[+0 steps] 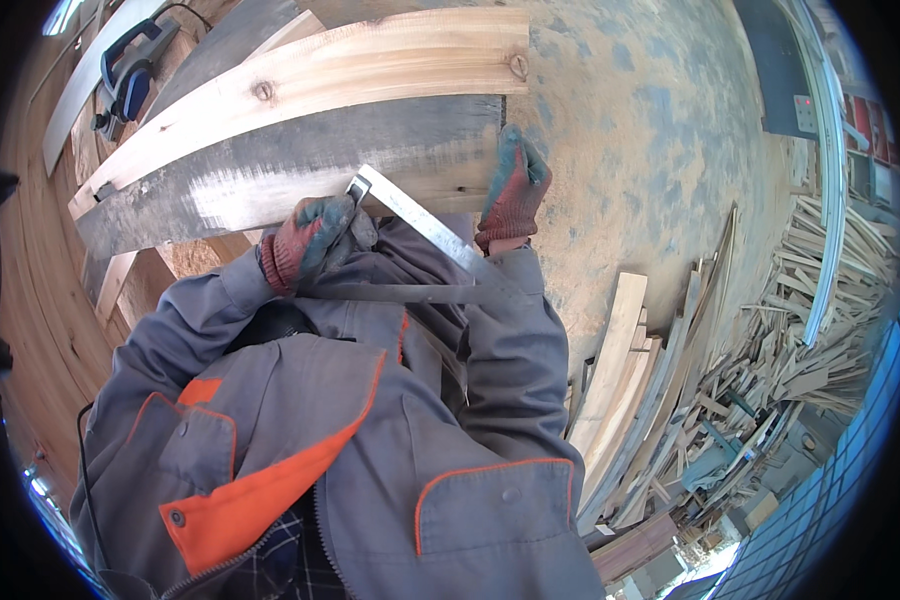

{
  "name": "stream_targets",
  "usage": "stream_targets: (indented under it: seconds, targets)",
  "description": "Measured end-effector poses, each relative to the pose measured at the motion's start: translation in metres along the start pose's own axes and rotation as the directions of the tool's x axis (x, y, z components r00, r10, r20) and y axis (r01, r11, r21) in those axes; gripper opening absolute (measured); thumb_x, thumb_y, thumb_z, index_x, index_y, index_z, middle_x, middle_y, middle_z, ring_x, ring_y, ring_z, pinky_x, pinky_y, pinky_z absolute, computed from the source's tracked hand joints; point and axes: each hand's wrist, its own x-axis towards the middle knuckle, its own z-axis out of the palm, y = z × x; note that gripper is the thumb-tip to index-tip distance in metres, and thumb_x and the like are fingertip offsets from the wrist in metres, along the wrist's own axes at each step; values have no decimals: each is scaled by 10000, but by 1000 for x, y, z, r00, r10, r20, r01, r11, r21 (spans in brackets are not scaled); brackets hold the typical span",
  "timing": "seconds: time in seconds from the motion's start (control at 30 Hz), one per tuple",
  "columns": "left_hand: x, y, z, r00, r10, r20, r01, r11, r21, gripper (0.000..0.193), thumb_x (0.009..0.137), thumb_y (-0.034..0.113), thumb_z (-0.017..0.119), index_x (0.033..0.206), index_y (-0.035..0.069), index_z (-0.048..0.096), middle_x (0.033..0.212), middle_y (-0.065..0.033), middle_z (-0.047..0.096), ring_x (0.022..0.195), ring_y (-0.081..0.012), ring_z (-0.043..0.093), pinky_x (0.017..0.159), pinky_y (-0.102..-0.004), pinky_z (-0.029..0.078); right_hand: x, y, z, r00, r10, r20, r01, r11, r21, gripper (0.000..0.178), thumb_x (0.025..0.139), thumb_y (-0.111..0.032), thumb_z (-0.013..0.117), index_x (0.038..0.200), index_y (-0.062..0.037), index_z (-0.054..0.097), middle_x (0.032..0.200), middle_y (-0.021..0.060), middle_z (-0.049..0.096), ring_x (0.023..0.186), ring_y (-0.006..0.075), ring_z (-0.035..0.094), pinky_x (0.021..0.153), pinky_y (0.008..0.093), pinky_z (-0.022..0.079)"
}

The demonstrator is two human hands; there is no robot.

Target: The person uses a speed square and pencil to mark lines on a wooden plank. They repeatedly position the square, draw lines, and reposition the square to mark multiple locations on the plank.

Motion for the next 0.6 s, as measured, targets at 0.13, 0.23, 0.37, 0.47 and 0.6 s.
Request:
stream_targets:
  seconds: [0.13, 0.23, 0.37, 0.47, 0.6]
  targets:
    - [6, 6, 19, 990, -40, -137, 19, 988, -152, 433, 1086, 430, 584, 1019, 24, 718, 766, -34, 696, 554, -93, 583, 501, -242, 453, 2, 12, -17, 951, -283, 122, 303, 931, -202, 293, 1046, -225, 653, 1072, 54, 739, 1027, 43, 703, 911, 140, 617, 835, 330, 522]
    - [23, 6, 35, 986, -77, -149, 9, 912, -410, 394, 1083, 403, 601, 1012, 30, 709, 670, -36, 668, 525, -118, 607, 476, -265, 467, 2, 29, -25, 886, -446, 130, 462, 819, -340, 325, 1079, -264, 589, 1164, 24, 714, 1155, 109, 680, 1092, 218, 642, 943, 375, 540]
    - [45, 7, 50, 965, -159, -210, 49, 892, -450, 431, 1098, 426, 552, 975, 46, 715, 613, -32, 622, 482, -121, 565, 432, -269, 444, -5, 21, -27, 940, -288, 182, 336, 865, -373, 341, 1098, -279, 524, 1190, -6, 707, 1093, 137, 684, 1105, 285, 649, 911, 415, 539]
    - [56, 5, 61, 949, -204, -242, 87, 904, -419, 446, 1107, 423, 527, 985, 42, 726, 615, -39, 632, 467, -131, 568, 417, -265, 440, -17, -7, -31, 865, -422, 270, 498, 665, -556, 328, 1091, -235, 496, 1185, -2, 707, 1058, 155, 698, 1013, 318, 661, 861, 425, 533]
    - [60, 7, 70, 952, -191, -239, 73, 900, -429, 458, 1079, 490, 568, 973, 68, 711, 625, -14, 619, 468, -98, 533, 423, -248, 406, -27, -30, -24, 755, -522, 396, 633, 422, -649, 316, 1077, -190, 478, 1193, 0, 702, 1076, 181, 700, 990, 361, 651, 885, 427, 528]
